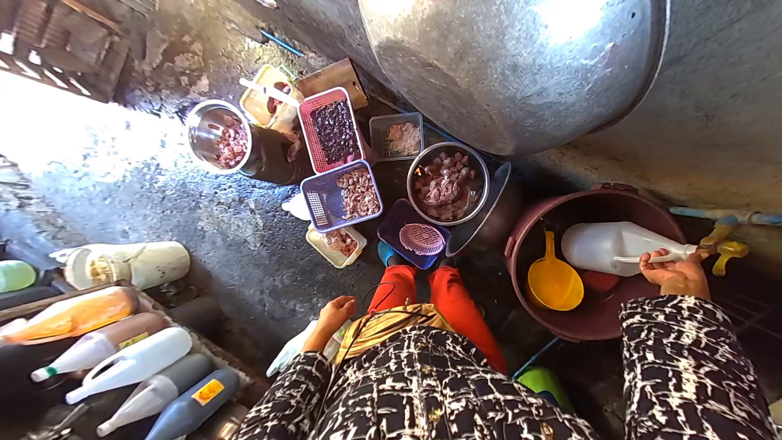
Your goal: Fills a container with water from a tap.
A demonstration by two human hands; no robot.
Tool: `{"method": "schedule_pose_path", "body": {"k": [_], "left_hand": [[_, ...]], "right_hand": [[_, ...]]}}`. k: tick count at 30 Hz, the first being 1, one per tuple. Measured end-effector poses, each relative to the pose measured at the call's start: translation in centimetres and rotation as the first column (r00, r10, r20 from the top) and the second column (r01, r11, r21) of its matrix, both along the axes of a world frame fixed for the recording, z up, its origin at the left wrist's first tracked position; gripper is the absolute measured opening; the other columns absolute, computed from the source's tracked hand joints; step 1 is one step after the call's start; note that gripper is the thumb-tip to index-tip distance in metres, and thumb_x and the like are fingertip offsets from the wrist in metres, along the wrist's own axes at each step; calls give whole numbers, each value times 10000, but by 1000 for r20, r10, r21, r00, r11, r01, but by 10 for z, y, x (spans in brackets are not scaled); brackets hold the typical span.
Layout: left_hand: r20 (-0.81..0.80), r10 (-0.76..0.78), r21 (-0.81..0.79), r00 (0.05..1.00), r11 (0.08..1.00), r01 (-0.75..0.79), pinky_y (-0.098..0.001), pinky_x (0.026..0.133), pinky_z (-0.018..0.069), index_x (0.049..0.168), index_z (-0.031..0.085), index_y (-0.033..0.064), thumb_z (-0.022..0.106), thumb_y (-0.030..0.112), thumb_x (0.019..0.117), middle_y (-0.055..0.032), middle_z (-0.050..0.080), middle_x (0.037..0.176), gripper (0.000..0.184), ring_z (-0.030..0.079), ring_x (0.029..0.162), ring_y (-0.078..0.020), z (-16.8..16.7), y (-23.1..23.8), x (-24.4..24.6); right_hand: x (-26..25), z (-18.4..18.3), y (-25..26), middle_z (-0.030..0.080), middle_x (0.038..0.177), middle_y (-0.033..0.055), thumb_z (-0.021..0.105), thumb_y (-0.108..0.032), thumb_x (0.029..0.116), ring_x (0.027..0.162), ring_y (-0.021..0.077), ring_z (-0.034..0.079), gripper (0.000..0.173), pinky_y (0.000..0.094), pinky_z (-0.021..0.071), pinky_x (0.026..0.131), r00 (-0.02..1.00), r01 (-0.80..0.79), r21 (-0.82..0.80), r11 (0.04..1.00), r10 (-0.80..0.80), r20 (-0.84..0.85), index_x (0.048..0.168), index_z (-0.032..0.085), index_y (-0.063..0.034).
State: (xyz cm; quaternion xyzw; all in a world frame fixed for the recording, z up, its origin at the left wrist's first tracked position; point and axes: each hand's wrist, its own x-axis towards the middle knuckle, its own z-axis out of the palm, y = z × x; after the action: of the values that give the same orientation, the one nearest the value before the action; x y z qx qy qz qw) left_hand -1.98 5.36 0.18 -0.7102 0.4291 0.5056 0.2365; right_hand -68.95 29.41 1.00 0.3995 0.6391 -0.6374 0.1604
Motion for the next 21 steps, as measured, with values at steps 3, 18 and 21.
{"method": "schedule_pose_path", "body": {"k": [3,18,21], "left_hand": [[-3,5,2,1000,1000,-5,-442,970,524,1353,592,-18,460,202,1109,-228,682,1205,354,688,1061,-283,-1,-1,1],[-12,15,-2,1000,1000,-15,-436,974,524,1349,598,-10,468,208,1107,-223,681,1210,350,688,1069,-277,-2,-2,2],[-16,-3,2,1000,1000,3,-457,987,519,1367,582,-20,458,204,1109,-239,674,1229,364,685,1086,-301,-2,-3,1]], "right_hand": [[1,2,-1,543,1014,46,334,-523,1096,843,104,610,457,255,527,744,1000,-4,8,1000,4,0,1273,448,-117],[-2,-1,0,537,923,18,335,-525,1094,751,80,592,417,235,520,682,1000,14,13,1000,-14,11,1180,468,-140],[1,1,-2,532,850,1,309,-530,1096,677,69,578,411,228,517,629,1000,-14,9,1000,14,17,1120,462,-150]]}}
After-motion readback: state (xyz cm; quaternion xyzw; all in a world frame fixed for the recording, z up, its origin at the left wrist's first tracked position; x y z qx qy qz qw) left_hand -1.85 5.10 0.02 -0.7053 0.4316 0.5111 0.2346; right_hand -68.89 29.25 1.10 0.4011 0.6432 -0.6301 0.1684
